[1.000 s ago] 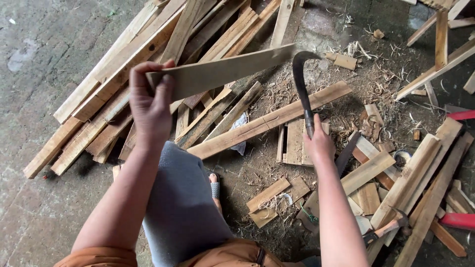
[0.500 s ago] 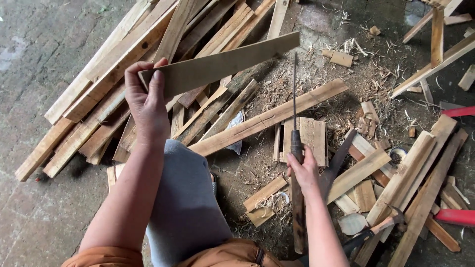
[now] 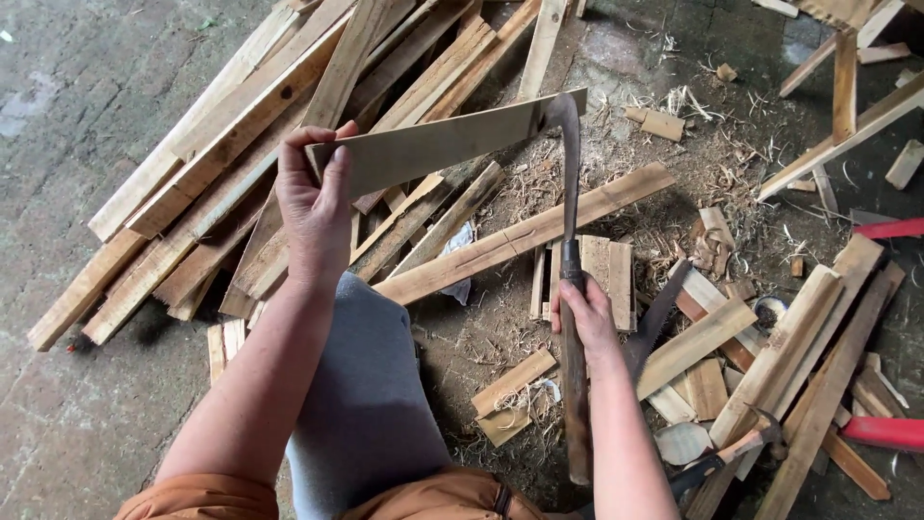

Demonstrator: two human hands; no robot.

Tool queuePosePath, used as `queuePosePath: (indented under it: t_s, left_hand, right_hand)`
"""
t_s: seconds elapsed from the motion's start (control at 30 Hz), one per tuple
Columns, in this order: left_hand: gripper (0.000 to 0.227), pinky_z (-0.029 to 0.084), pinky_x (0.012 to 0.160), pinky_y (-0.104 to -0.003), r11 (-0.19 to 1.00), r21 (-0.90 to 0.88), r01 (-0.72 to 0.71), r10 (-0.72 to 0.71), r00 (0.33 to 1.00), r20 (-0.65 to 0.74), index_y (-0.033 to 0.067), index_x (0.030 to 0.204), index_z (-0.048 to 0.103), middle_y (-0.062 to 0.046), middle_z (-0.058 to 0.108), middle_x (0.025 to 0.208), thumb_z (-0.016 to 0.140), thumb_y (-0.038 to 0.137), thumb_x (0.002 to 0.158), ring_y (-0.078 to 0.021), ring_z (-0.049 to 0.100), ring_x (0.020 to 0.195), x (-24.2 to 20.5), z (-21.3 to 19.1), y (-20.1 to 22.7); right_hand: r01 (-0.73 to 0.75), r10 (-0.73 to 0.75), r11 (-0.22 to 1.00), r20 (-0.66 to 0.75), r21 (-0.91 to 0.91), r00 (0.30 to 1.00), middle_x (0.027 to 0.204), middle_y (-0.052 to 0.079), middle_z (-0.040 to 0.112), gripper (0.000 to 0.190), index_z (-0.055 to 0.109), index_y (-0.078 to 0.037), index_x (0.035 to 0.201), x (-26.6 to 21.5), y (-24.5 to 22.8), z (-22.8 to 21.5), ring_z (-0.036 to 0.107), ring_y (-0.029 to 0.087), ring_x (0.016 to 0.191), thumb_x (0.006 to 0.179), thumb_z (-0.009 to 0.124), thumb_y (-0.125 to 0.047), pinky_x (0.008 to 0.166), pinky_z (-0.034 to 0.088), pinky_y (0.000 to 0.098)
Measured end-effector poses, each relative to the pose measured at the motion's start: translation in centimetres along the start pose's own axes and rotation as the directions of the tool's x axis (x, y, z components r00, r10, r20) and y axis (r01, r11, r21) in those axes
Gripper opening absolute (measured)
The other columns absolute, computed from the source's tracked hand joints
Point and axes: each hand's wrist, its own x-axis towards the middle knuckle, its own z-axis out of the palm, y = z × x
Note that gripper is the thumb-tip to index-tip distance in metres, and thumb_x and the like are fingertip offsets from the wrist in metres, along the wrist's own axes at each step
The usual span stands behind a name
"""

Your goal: The person is shaping and finishing a wooden plank by first shaving it with a billhook and then sanding the surfaces to a smooth finish.

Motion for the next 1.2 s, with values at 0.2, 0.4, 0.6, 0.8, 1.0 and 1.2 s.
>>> queuePosePath:
  t_s: [0.2,0.4,0.6,0.8,1.0,1.2]
  left_hand:
    - [0.012,0.051,0.098,-0.026,0.998,0.053,-0.039,0.038,0.999,0.006,0.014,0.117,0.054,-0.009,0.072,0.122,0.062,0.013,0.107,-0.01,0.065,0.11,0.1,-0.2,0.0]
    - [0.012,0.048,0.102,-0.028,0.994,0.086,-0.071,0.07,0.997,0.013,0.0128,0.117,0.053,-0.01,0.071,0.122,0.061,0.01,0.108,-0.0117,0.064,0.114,0.1,0.0,0.3]
    - [0.013,0.051,0.105,-0.027,0.997,0.034,-0.063,0.062,0.997,0.039,0.0138,0.115,0.052,-0.007,0.071,0.122,0.059,0.005,0.109,-0.0112,0.067,0.114,-0.2,0.1,0.8]
    - [0.022,0.047,0.117,-0.038,0.993,0.1,-0.056,0.028,0.965,0.26,0.0137,0.126,0.042,-0.015,0.061,0.136,0.049,-0.004,0.115,-0.0226,0.059,0.131,-0.2,-1.2,0.4]
    - [0.026,0.054,0.099,-0.03,0.987,0.158,0.008,-0.056,0.952,0.302,0.0178,0.126,0.042,-0.018,0.062,0.142,0.046,-0.004,0.113,-0.0223,0.061,0.125,-1.0,0.7,0.2]
    - [0.026,0.043,0.121,-0.044,0.969,0.156,-0.19,0.074,0.83,0.553,0.009,0.132,0.034,-0.026,0.055,0.142,0.04,-0.011,0.117,-0.0317,0.054,0.133,-1.9,6.0,1.7]
  right_hand:
    - [0.023,-0.031,0.994,-0.081,-0.103,0.996,0.054,0.013,0.057,0.02,0.057,-0.002,0.091,1.2,-0.7,0.6,0.056,0.021,0.033,0.098,0.059,-0.021,0.032,0.043,0.0287]
    - [0.092,-0.096,0.991,-0.04,-0.092,0.995,0.058,0.013,0.058,0.02,0.057,-0.001,0.101,0.3,-1.3,0.9,0.059,0.02,0.036,0.097,0.062,-0.02,0.034,0.047,0.0291]
    - [-0.113,0.015,0.927,-0.266,-0.358,0.964,0.059,0.013,0.061,0.04,0.057,0.001,0.124,-1.1,3.2,-3.2,0.061,0.023,0.038,0.09,0.069,-0.016,0.039,0.05,0.0316]
    - [-0.272,-0.171,0.65,-0.485,-0.71,0.858,0.09,0.014,0.072,0.055,0.054,-0.004,0.133,-6.7,4.7,-9.7,0.068,0.032,0.074,0.088,0.068,-0.032,0.066,0.052,0.0418]
    - [-0.434,-0.349,0.518,-0.645,-0.738,0.68,0.078,0.008,0.069,0.041,0.057,-0.01,0.125,-12.4,10.9,-18.6,0.064,0.033,0.063,0.088,0.067,-0.026,0.057,0.049,0.0446]
    - [-0.557,-0.259,0.671,-0.859,-0.489,0.442,0.091,0.013,0.07,0.04,0.058,-0.009,0.122,-17.4,16.0,-24.8,0.065,0.035,0.074,0.085,0.066,-0.021,0.068,0.051,0.0448]
